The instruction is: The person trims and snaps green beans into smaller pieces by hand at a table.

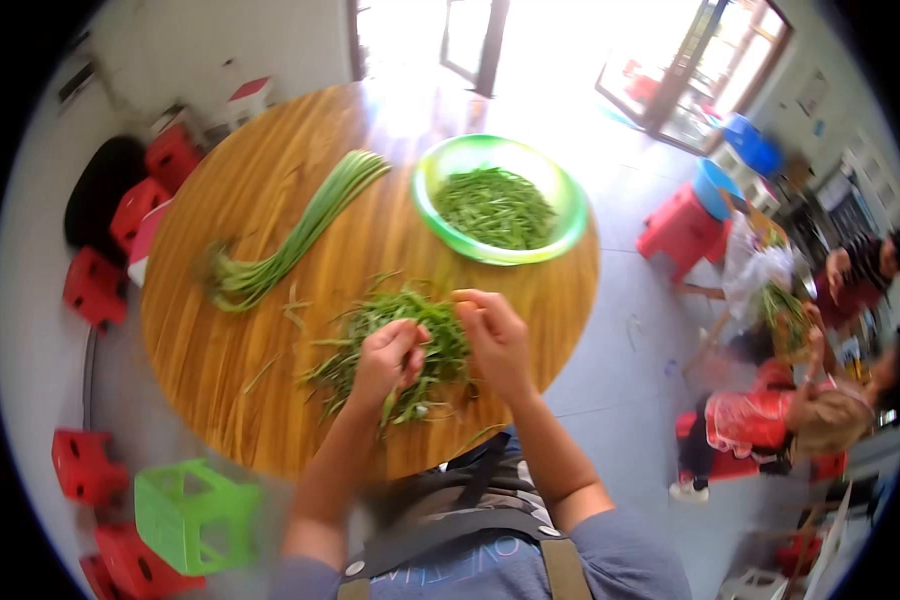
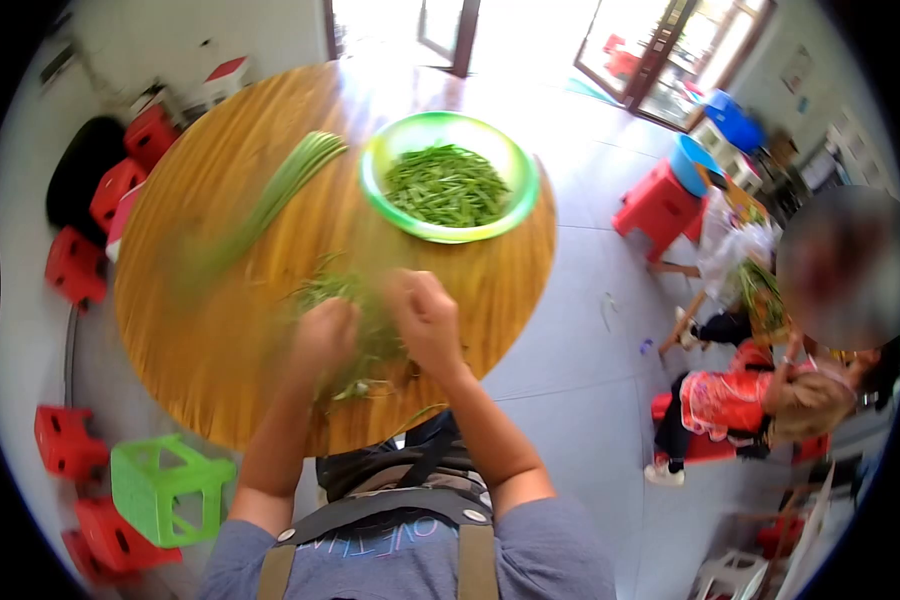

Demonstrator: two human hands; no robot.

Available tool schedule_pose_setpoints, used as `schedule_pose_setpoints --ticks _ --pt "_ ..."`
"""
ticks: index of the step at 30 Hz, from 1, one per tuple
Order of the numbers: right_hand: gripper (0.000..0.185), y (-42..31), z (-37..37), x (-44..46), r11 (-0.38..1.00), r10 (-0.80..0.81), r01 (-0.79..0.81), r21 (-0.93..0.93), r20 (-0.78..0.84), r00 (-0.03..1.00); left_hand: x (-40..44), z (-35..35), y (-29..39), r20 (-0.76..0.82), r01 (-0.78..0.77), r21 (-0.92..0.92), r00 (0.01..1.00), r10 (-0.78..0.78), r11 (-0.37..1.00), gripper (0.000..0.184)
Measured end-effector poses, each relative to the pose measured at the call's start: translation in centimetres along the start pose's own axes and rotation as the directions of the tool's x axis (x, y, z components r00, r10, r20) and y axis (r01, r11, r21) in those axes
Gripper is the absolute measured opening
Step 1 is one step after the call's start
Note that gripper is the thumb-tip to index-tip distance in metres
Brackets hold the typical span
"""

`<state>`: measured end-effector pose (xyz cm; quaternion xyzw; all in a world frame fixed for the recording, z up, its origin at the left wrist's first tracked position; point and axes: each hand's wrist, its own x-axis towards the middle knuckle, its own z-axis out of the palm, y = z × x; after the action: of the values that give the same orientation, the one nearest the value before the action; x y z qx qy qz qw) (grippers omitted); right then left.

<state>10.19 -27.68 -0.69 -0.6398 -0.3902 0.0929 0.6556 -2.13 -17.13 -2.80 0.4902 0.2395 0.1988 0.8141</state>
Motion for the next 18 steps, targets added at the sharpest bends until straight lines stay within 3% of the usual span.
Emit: schedule_pose_setpoints --ticks 3,6,9,10,12,14,15,16,18 --pt "0.022 0.9 0.2 -0.4 0.988 0.101 -0.100 0.117 -0.003 0.995 0.4 -0.2 0.1 0.001 0.100 -0.099 0.995 -0.100 0.990 0.027" --pt "0.025 0.1 0.6 -0.6 0.983 0.132 -0.150 0.105 0.155 0.979 -0.3 0.1 1.2 0.074 0.070 -0.066 0.995 -0.065 0.995 0.027" --pt "0.023 0.8 0.9 -0.8 0.946 0.215 -0.256 0.198 0.208 0.954 -0.1 -0.2 0.6 0.098 0.052 -0.104 0.994 -0.042 0.993 0.028" --pt "0.029 1.4 0.3 -0.7 0.893 0.250 -0.326 0.311 0.262 0.932 0.0 -0.2 0.4 0.103 0.041 -0.120 0.994 -0.029 0.992 0.028" --pt "0.043 2.0 -1.2 0.0 0.737 0.289 -0.454 0.501 0.373 0.882 0.4 -0.4 0.0 0.087 0.037 -0.161 0.996 -0.023 0.986 0.028" --pt "0.059 1.4 -2.5 0.3 0.347 0.193 -0.458 0.819 0.415 0.889 0.7 -0.6 -0.3 0.036 0.015 -0.137 0.999 -0.011 0.991 0.027" --pt "0.068 1.0 -3.2 0.5 0.109 0.137 -0.430 0.896 0.415 0.900 0.9 -0.6 -0.2 0.015 0.006 -0.123 1.000 -0.004 0.992 0.027" --pt "0.080 2.1 -4.0 0.7 -0.024 0.012 -0.395 0.919 0.395 0.919 0.7 -0.3 0.1 -0.030 0.043 -0.129 0.998 -0.047 0.991 0.027" --pt "0.076 2.6 -5.4 0.4 0.028 0.039 -0.339 0.940 0.338 0.940 0.8 -0.3 -0.1 -0.049 0.034 -0.124 0.998 -0.040 0.992 0.026"
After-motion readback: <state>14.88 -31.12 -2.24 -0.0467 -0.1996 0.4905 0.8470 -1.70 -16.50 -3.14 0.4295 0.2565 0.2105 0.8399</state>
